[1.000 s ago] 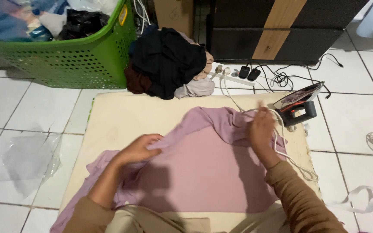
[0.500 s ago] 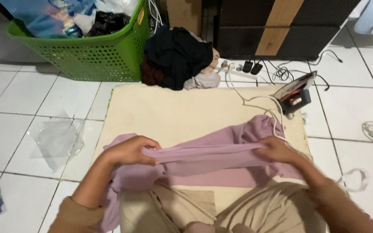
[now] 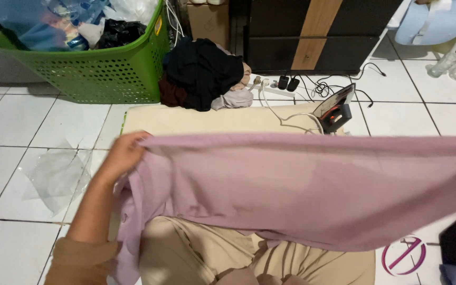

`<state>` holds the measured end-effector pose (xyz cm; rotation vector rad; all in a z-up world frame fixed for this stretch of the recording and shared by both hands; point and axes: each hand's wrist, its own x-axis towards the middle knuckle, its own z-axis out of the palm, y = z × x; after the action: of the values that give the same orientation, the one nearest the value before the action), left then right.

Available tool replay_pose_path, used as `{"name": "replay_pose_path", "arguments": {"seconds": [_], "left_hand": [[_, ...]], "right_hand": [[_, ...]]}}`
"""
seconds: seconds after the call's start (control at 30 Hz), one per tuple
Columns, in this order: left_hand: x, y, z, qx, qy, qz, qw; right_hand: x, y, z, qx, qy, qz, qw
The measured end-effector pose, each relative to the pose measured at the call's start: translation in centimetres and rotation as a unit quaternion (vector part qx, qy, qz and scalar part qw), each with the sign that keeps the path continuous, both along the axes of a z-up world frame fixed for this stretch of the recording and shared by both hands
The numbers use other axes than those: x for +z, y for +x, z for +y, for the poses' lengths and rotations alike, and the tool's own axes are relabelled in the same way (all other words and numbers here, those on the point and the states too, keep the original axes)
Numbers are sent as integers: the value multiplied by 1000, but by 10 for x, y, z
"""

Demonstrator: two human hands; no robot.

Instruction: Ironing a pink garment on a mat on the floor, repositioning the fabric to reach all areas.

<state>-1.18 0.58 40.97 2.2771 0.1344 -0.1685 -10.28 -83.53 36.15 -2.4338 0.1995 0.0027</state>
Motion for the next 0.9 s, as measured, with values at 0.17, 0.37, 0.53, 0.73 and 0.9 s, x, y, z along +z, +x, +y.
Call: {"name": "replay_pose_path", "arguments": {"seconds": [0.17,0.37,0.53,0.73,0.9], "left_hand": [[4,18,37,118,-72,-120,983],[27,28,58,153,-37,-211,965],[28,41,75,141,9,-250,958],[35,50,78,152,56,-263,951],[34,54,83,165,47,-240,955]], "right_hand": [[77,3,162,-48,-1,-25,999],[92,35,219,-38,40,-14,998],[95,56,229,-25,33,-30,999],[83,82,217,-23,9,-51,998],[71,97,210,-10,-6,-60,998]]}}
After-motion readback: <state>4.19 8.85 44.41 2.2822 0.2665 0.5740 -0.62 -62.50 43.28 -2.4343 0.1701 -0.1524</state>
